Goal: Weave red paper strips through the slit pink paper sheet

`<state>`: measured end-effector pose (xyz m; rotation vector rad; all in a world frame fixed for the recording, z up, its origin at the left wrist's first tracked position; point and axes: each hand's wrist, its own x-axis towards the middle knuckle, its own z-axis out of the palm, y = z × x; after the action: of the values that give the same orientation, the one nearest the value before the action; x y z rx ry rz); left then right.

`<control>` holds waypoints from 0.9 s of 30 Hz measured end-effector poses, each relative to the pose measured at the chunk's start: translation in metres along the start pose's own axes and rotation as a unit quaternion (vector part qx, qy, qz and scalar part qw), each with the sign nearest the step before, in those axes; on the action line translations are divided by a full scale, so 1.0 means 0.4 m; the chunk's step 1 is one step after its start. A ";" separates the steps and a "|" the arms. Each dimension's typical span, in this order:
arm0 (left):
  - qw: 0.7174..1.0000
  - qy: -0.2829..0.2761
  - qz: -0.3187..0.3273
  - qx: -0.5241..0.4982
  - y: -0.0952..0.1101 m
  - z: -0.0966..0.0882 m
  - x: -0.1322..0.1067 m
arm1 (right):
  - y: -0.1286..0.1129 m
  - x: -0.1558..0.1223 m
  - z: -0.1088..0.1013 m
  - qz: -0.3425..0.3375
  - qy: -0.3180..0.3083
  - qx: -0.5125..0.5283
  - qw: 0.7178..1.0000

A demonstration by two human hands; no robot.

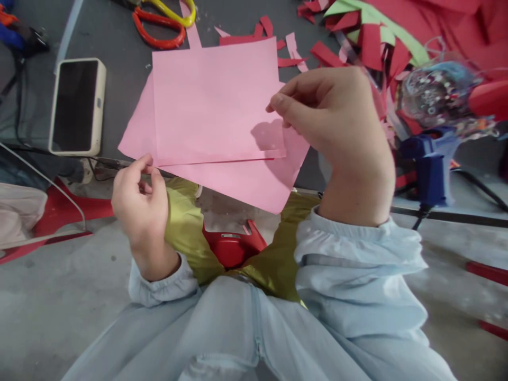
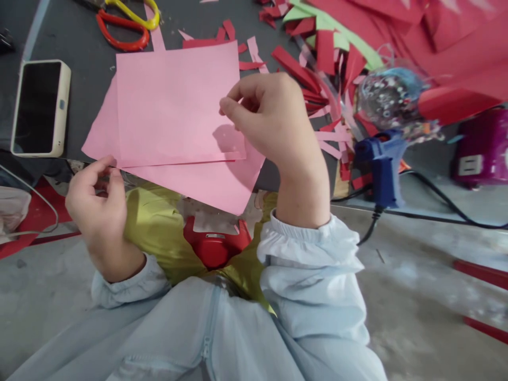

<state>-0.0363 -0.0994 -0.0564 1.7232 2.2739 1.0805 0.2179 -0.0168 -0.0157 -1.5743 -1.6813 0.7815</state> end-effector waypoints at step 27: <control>0.993 -0.001 0.074 0.090 0.093 -0.020 0.042 | 0.027 0.019 -0.033 -0.191 -0.109 -0.086 0.972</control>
<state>-0.0158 -0.0844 -0.0235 1.9863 2.3398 0.9188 0.2349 -0.0087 -0.0163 -1.2447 -2.1798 0.6384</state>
